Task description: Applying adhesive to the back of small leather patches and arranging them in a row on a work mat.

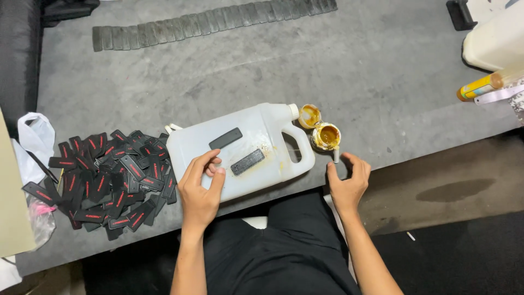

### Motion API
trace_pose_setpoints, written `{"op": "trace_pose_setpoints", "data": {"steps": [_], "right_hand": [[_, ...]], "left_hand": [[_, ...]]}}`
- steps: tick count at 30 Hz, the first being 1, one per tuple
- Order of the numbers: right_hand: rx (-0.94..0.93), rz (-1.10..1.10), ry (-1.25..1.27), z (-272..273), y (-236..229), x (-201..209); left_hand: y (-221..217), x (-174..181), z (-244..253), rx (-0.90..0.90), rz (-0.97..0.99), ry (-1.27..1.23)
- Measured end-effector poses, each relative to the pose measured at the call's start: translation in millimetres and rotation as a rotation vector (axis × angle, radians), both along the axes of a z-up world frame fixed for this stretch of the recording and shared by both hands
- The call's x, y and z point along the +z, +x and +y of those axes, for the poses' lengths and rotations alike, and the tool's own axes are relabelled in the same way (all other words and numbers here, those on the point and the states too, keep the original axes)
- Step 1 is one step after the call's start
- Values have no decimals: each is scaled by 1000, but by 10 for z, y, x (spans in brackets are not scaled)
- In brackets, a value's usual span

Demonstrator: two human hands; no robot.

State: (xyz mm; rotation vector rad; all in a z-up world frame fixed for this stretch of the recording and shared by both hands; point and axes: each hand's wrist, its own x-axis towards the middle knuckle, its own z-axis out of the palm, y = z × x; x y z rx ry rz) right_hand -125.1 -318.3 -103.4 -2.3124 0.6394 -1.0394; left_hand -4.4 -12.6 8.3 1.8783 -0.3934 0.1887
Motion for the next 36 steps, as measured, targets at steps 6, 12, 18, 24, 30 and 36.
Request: {"op": "trace_pose_setpoints", "data": {"steps": [6, 12, 18, 24, 30, 36], "right_hand": [[47, -94, -83, 212, -143, 280], [344, -212, -70, 704, 143, 800], [525, -225, -76, 894, 412, 960], [845, 208, -291, 885, 715, 1343], [961, 304, -466, 845, 973, 1390], [1086, 341, -354, 764, 1083, 1418]], "left_hand": [[13, 53, 32, -96, -100, 64], [-24, -1, -12, -188, -250, 227], [-22, -2, 4, -183, -235, 208], [-30, 49, 7, -198, -239, 208], [-28, 27, 9, -201, -259, 209], [-31, 123, 27, -210, -271, 180]]}}
